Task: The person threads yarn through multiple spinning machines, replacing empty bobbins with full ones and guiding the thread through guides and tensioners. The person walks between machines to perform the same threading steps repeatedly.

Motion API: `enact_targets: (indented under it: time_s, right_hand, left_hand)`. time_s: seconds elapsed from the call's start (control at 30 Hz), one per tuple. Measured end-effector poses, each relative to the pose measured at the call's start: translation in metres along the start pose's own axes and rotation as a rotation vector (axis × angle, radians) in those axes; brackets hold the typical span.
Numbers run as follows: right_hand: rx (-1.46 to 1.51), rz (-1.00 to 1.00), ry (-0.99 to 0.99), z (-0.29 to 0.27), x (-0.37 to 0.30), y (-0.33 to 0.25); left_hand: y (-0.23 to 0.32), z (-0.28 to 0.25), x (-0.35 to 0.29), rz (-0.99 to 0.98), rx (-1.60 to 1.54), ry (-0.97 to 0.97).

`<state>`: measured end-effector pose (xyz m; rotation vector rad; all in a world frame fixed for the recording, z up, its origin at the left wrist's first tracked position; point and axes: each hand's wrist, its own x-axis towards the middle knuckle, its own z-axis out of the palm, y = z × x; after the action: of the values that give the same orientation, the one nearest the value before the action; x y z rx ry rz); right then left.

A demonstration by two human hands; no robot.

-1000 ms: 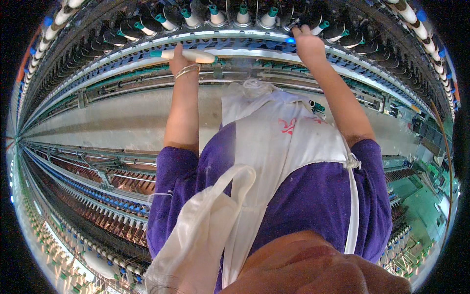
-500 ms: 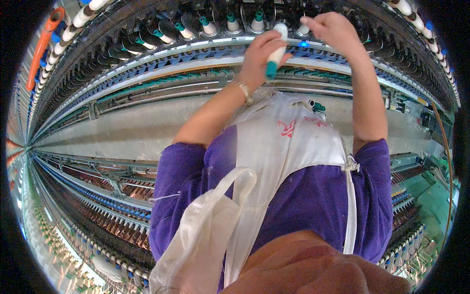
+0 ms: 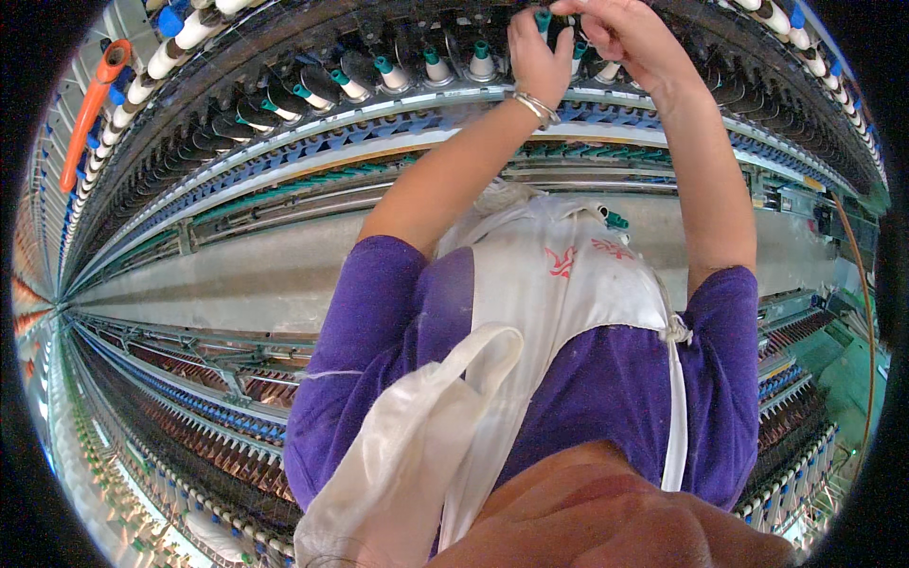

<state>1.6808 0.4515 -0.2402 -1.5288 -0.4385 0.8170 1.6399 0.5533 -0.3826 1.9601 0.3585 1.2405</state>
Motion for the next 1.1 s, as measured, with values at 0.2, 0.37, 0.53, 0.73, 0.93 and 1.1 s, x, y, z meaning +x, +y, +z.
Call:
enact_targets:
  time_s: [0.2,0.37,0.53,0.73,0.93,1.1]
  right_hand:
    - [0.163,-0.087,-0.086,0.021,-0.004,-0.033]
    - [0.260,-0.335,-0.087,0.030,-0.004,-0.053]
    - [0.159,-0.374,0.126,0.015,-0.002,-0.061]
    - [0.588,-0.189,0.191,0.020,0.013,-0.060]
    - [0.096,-0.157,0.350,-0.014,0.013,-0.030]
    - [-0.158,0.188,0.527,-0.019,0.002,0.132]
  left_hand:
    - [-0.029,0.022,-0.026,-0.387,-0.115,-0.093]
    - [-0.031,0.009,-0.050,-0.509,-0.127,-0.167]
    - [-0.073,-0.065,-0.109,-0.308,-0.204,-0.695]
    - [-0.200,-0.050,-0.166,0.078,0.404,-1.193]
    - [-0.290,-0.069,-0.251,0.004,0.631,-1.875]
    - [-0.341,-0.122,-0.269,-0.622,0.465,-1.697]
